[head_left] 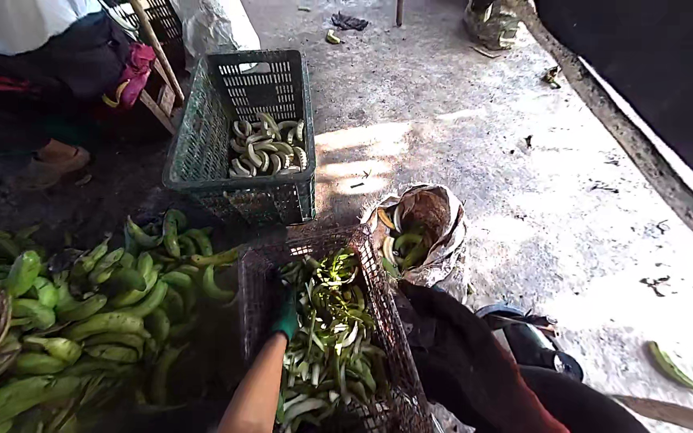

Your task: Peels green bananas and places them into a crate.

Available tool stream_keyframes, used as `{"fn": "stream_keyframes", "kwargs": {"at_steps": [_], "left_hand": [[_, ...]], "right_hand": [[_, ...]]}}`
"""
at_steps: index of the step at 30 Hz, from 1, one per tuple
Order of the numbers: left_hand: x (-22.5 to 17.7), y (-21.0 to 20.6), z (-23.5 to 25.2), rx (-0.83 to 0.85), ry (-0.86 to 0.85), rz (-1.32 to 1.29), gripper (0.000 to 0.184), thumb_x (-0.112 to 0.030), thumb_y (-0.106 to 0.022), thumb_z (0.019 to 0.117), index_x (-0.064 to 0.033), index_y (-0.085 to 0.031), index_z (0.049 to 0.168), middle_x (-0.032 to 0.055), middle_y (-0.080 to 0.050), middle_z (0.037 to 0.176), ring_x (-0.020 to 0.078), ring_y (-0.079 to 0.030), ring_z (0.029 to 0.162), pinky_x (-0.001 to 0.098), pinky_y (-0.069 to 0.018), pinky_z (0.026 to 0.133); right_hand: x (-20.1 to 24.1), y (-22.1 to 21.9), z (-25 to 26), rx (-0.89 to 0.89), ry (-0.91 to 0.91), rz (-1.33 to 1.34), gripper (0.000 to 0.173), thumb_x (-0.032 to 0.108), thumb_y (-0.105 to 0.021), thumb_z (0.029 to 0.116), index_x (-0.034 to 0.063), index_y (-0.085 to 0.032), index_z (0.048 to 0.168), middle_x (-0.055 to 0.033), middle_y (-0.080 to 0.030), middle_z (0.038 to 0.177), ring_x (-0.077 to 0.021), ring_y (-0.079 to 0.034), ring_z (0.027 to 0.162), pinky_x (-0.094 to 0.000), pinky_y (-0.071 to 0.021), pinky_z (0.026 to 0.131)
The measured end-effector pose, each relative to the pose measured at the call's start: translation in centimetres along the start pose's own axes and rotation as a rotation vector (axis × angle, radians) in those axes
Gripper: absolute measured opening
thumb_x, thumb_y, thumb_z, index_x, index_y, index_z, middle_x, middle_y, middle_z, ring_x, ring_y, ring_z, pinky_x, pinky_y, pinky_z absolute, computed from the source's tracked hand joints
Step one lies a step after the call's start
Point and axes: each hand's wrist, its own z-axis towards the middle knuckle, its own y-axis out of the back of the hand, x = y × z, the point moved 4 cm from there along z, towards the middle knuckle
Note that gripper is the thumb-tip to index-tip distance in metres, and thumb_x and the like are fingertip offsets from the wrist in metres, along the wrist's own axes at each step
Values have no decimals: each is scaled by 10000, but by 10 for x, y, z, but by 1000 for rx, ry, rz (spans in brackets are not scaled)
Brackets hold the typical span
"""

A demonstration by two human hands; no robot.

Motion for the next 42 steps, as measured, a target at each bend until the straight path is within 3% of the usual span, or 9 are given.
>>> {"fn": "stream_keyframes", "kwargs": {"at_steps": [7,13,17,23,27,32,36,40,42], "left_hand": [[10,-23,-35,138,107,77,565,-388,-702,900,37,-640,1267,261,-578,1375,408,-527,1315,602,-421,1081],[-14,-27,-98,189,-70,-9,568,-269,-633,968,29,-497,1432,260,-561,1398,417,-542,1301,614,-428,1071],[-38,27,-153,-56,-230,-22,708,-200,-690,928,-170,-391,1569,210,-531,1462,425,-534,1309,644,-418,1069],[-8,122,-249,-479,-742,-792,633,-293,-717,900,-55,-512,1449,88,-642,1311,142,-644,1142,351,-551,983],[5,137,-260,-508,-684,-955,758,-278,-801,819,-90,-460,1469,45,-662,1228,105,-657,1064,304,-572,912],[3,123,-247,-722,-667,-1071,771,-239,-829,760,16,-493,1405,108,-665,1218,136,-662,1072,326,-566,936],[-5,124,-257,-815,-771,-997,722,-217,-826,764,44,-527,1367,92,-676,1192,90,-666,1042,281,-570,911],[1,130,-284,-774,-944,-1107,758,-186,-840,779,100,-462,1370,83,-675,1204,109,-687,1028,290,-607,881],[2,152,-285,-680,-900,-1212,770,-262,-791,834,39,-418,1436,47,-668,1207,96,-677,1029,290,-602,869]], "right_hand": [[0,-13,6,56,52,61,399,197,-610,1000,3,-599,1349,-50,-705,1179,-125,-702,953,-290,-620,799],[2,-29,5,69,90,89,413,226,-579,1013,5,-582,1362,-43,-701,1117,-115,-684,885,-293,-606,758],[2,-36,-4,-37,-97,266,334,180,-423,1056,-13,-540,1302,-74,-707,930,-172,-698,757,-347,-614,666],[-2,-35,-29,-152,-204,288,306,129,-456,1054,2,-516,1326,-67,-675,925,-154,-684,784,-344,-615,724],[-25,-53,-52,-65,-225,58,350,173,-450,1059,6,-515,1360,-62,-660,948,-131,-668,779,-339,-604,710],[10,-84,-64,-66,-19,-610,366,254,-482,1059,11,-575,1316,-143,-695,941,-281,-699,820,-496,-575,761],[51,-115,-80,-370,466,-574,546,352,-459,1050,-145,-590,1235,-130,-726,888,-167,-707,723,-342,-617,670],[-55,-140,-89,437,-424,-639,439,371,-455,1080,55,-575,1359,-214,-687,1127,-362,-689,1001,-590,-537,900],[-72,-137,-78,398,-393,-548,405,353,-499,1056,91,-590,1351,-175,-704,1074,-325,-701,937,-563,-564,847]]}}
